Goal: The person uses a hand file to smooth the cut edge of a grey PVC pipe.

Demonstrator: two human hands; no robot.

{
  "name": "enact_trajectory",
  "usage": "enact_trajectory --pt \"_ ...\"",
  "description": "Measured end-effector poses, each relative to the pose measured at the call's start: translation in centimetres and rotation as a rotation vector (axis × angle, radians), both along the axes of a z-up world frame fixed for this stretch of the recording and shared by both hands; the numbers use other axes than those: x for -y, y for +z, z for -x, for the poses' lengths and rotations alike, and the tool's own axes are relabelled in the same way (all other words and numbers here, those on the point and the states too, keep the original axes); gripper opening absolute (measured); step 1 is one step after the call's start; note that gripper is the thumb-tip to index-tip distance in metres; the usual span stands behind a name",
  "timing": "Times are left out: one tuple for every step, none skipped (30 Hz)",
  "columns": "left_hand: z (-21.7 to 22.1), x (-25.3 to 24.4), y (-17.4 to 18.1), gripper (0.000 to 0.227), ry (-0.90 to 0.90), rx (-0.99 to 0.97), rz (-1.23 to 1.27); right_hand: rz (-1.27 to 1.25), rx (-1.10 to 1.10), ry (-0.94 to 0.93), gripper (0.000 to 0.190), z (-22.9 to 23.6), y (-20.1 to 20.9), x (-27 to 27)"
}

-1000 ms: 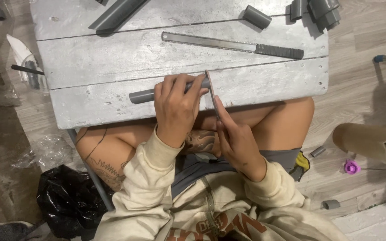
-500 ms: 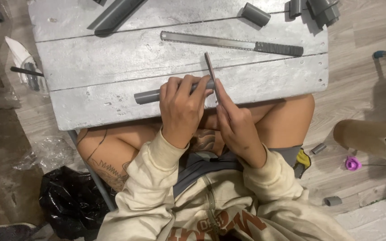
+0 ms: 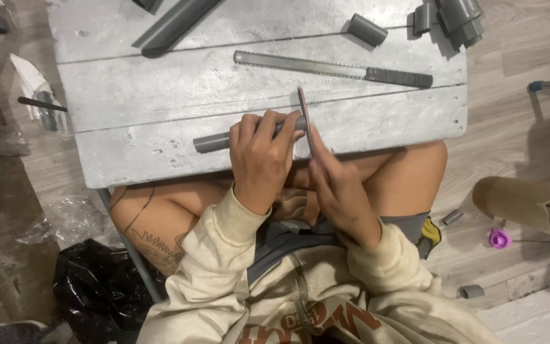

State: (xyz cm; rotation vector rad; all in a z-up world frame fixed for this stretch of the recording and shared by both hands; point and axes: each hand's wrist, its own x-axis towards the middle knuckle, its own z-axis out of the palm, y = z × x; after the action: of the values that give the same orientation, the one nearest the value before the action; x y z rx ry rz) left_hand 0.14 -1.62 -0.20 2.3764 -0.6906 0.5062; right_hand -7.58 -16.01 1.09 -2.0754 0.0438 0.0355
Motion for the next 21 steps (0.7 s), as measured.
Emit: enact_trajectory --pt "0.3 0.1 -0.1 0.030 -0.001 -0.008 0.001 0.001 -0.008 -0.001 0.058 -0.2 -0.1 0.1" --pt "0.2 0.1 0.0 0.030 -0.018 -0.003 0.008 -0.015 -0.036 -0.054 0.057 -0.6 -0.3 0.1" --pt "0.2 0.2 0.1 0.030 -0.035 0.002 0.016 -0.032 -0.065 -0.106 0.056 -1.1 -0.3 0.0" --pt "0.0 0.1 0.3 0.030 -0.033 0.011 0.015 -0.033 -0.056 -0.103 0.056 -0.7 -0.4 0.1" --pt "-0.2 0.0 0.4 0.030 -0.023 0.008 0.020 -0.014 -0.015 -0.069 0.056 -0.4 -0.6 0.2" --pt "-0.2 -0.2 0.4 0.029 -0.012 -0.004 0.027 0.008 0.018 -0.033 0.057 0.2 -0.8 0.3" --pt "-0.2 -0.2 0.4 0.029 -0.008 -0.003 0.028 0.009 0.020 -0.029 0.057 0.0 -0.7 0.2" --pt "-0.1 -0.1 0.4 0.029 -0.007 -0.003 0.024 -0.025 0.018 -0.007 0.057 0.0 -0.7 0.3" --pt "-0.1 0.0 0.4 0.029 -0.005 -0.002 0.020 -0.058 0.017 0.015 0.058 0.0 -0.7 0.4" --pt "0.2 0.0 0.2 0.029 -0.011 -0.008 0.019 -0.059 0.012 0.009 0.058 -0.2 -0.5 0.3" --pt "0.4 0.1 0.2 0.029 -0.021 -0.016 0.013 -0.113 -0.067 -0.051 0.058 -0.4 -0.3 0.2" --pt "0.1 0.1 0.3 0.030 -0.030 -0.009 0.006 -0.169 -0.130 -0.108 0.057 -1.1 -0.1 0.1" --pt "0.0 0.2 0.3 0.030 -0.035 0.001 0.005 -0.171 -0.119 -0.113 0.057 -0.7 -0.4 0.2" --pt "0.1 0.2 0.3 0.030 -0.018 0.005 0.006 -0.107 -0.038 -0.060 0.057 -0.2 -0.7 0.3" --pt "0.1 0.1 0.2 0.030 -0.002 0.009 0.007 -0.043 0.043 -0.006 0.056 0.2 -1.1 0.3" --pt "0.0 0.1 0.1 0.030 0.000 0.006 0.009 -0.041 0.041 -0.004 0.056 -0.1 -1.0 0.3" --pt "0.0 0.1 0.0 0.030 0.001 0.003 -0.004 -0.050 0.022 -0.010 0.056 -0.5 -1.1 0.4" --pt "0.2 0.2 -0.2 0.031 -0.002 -0.007 -0.020 -0.062 -0.003 -0.020 0.056 -0.4 -1.1 0.4" --pt "0.6 0.3 -0.3 0.031 -0.004 -0.015 -0.021 -0.063 -0.011 -0.023 0.056 -0.4 -0.9 0.3" --pt "0.5 0.4 -0.1 0.029 0.005 -0.006 -0.021 -0.133 -0.065 -0.060 0.057 -0.8 -0.5 0.1" --pt "0.3 0.4 0.1 0.028 0.015 0.004 -0.021 -0.205 -0.118 -0.097 0.057 -1.3 -0.1 0.0"
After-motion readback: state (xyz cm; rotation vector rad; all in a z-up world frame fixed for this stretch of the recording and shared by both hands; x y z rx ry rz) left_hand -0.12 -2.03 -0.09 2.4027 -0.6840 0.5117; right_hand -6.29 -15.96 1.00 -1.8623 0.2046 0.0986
